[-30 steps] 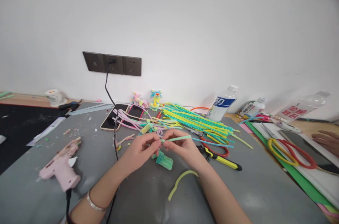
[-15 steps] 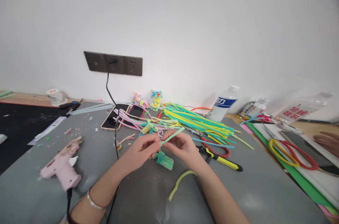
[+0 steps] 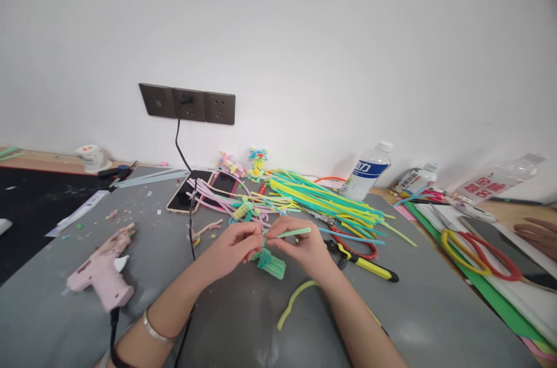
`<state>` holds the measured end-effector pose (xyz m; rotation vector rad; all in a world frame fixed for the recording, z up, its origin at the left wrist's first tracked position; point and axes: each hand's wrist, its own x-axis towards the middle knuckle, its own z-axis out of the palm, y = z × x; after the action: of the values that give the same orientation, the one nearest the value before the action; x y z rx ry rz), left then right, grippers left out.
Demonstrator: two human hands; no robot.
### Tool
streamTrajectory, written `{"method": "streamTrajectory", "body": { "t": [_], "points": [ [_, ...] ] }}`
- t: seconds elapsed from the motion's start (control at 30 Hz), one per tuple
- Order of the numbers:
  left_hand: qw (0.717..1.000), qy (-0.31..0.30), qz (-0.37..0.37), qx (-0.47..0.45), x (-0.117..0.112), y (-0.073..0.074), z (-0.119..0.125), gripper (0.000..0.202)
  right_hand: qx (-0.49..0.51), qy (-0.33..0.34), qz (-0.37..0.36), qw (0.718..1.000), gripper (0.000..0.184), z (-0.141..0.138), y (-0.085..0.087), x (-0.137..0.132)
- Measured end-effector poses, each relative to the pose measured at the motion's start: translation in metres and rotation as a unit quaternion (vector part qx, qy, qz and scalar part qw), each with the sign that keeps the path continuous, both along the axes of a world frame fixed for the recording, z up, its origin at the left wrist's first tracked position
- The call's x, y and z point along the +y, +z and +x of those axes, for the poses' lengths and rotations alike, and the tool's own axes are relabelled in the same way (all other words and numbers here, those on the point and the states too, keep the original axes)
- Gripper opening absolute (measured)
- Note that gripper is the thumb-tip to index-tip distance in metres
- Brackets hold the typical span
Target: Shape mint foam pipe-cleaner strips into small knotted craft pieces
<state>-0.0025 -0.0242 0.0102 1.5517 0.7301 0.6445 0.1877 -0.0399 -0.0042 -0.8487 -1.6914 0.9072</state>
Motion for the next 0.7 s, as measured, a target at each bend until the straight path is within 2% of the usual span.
{"method": "streamTrajectory", "body": {
  "t": [0.17, 0.4, 0.53, 0.7],
  "points": [
    [1.0, -0.012, 0.012, 0.009, 0.0015, -0.0015, -0.0015, 0.032, -0.034, -0.008, -0.024, 0.999, 0.022, -0.0005, 0.0031, -0.0016],
    [0.999, -0.015, 0.031, 0.007, -0.0013, -0.0005, -0.0006, 0.034, -0.041, -0.008, -0.036, 0.998, 0.022, -0.0004, 0.0055, -0.004],
    [0.99, 0.025, 0.134, 0.046, -0.0019, 0.0004, -0.0012, 0.032, -0.041, -0.016, -0.041, 0.998, 0.023, 0.0013, 0.0072, -0.0046],
    [0.952, 0.065, 0.287, 0.084, 0.0018, -0.0035, -0.0054, 0.021, -0.009, -0.023, -0.05, 0.998, 0.023, 0.0046, 0.0083, -0.0034]
  ]
}}
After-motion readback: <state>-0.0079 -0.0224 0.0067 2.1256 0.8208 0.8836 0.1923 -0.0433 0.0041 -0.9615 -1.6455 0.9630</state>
